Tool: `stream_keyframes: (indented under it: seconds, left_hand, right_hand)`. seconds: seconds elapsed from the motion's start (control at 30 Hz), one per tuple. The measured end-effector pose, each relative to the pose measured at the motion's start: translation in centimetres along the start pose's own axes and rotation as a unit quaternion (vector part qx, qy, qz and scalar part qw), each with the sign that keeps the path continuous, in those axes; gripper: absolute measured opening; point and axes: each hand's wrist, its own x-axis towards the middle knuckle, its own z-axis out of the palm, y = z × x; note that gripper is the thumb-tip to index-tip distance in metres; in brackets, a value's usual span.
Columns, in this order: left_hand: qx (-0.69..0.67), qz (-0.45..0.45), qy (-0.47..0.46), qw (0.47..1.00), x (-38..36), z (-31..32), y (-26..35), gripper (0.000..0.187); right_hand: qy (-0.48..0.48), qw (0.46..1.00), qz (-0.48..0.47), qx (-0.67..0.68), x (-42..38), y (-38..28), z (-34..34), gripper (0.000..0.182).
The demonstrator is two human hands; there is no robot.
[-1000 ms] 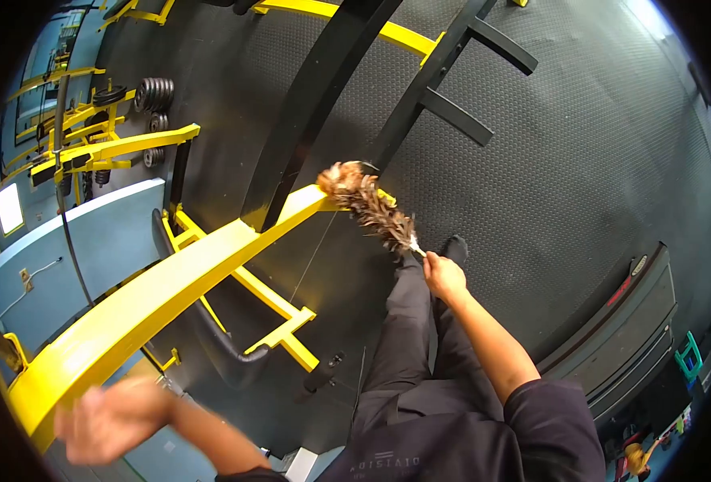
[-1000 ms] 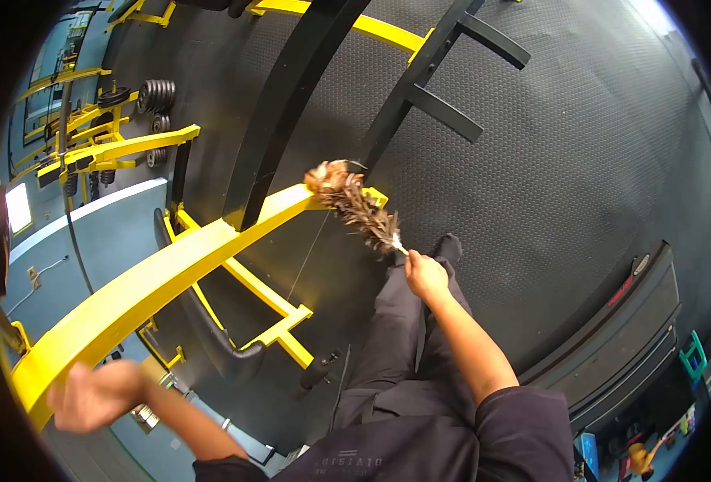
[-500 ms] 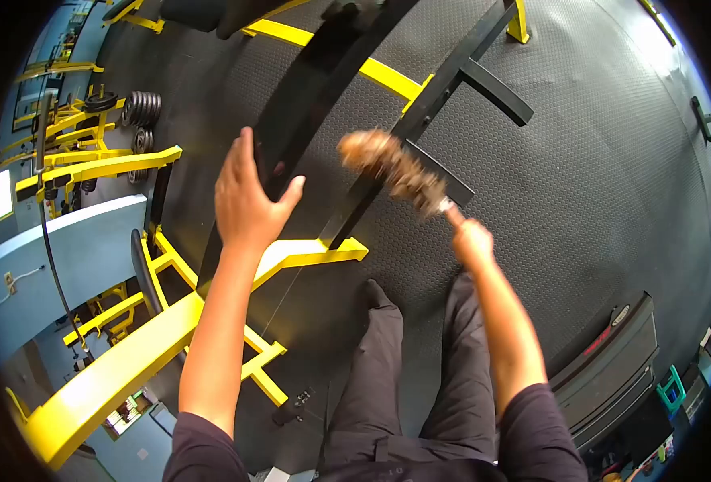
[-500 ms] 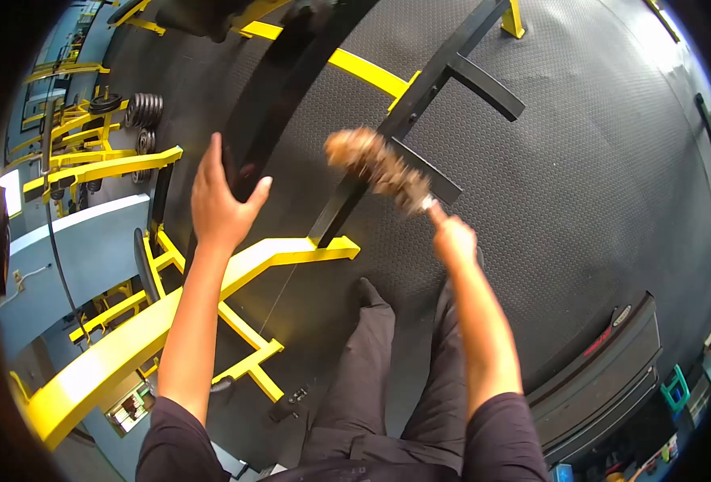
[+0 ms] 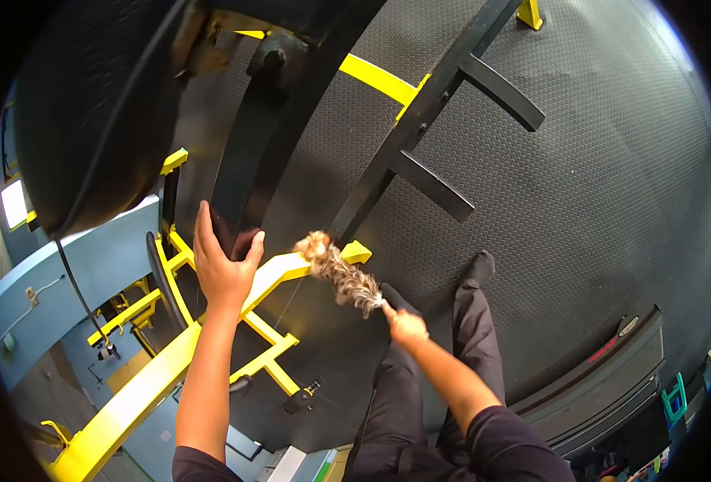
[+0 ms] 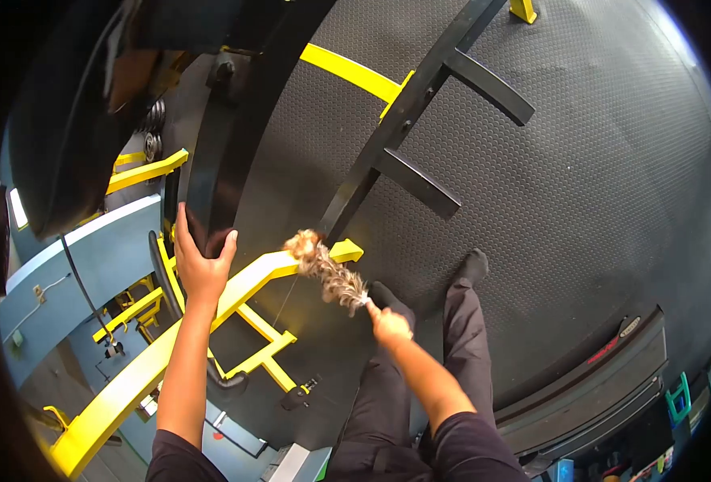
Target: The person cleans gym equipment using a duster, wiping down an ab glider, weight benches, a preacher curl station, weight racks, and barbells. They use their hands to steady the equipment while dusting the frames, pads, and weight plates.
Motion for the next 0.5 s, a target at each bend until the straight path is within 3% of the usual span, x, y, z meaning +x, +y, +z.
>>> stream_keyframes:
  seconds: [0.1,0.17,0.2,0.3,0.4,0.5]
  left_hand:
    - [-0.007,-0.002,-0.011,1.0,0.2,0.0,0.0,0.089]
    - [-0.013,-0.011,-0.012,1.0,-0.1,-0.1,0.0,0.089]
    - [-0.016,-0.011,-0.011,1.0,-0.1,0.0,0.0,0.089]
    - [-0.014,-0.023,-0.011,1.0,-0.3,-0.1,0.2,0.088]
    - [-0.008,-0.014,-0.004,1.0,-0.2,0.1,0.1,0.087]
    - [-0.019,0.003,0.013,1.0,-0.2,0.4,-0.4,0.087]
  right_hand:
    - [0.024,0.996,0.022,0.081,-1.0,-1.8,0.2,0.063]
    - [0.052,0.998,0.024,0.032,-0.2,0.2,-3.4,0.063]
    - [0.021,0.998,0.064,0.001,-0.4,0.7,-8.1,0.058]
    - [0.211,0.974,0.081,-0.011,-0.7,6.2,-13.6,0.057]
    - [0.295,0.947,0.107,0.07,-4.2,6.2,-12.2,0.063]
    - [0.204,0.971,0.093,0.087,-9.1,5.0,-5.1,0.065]
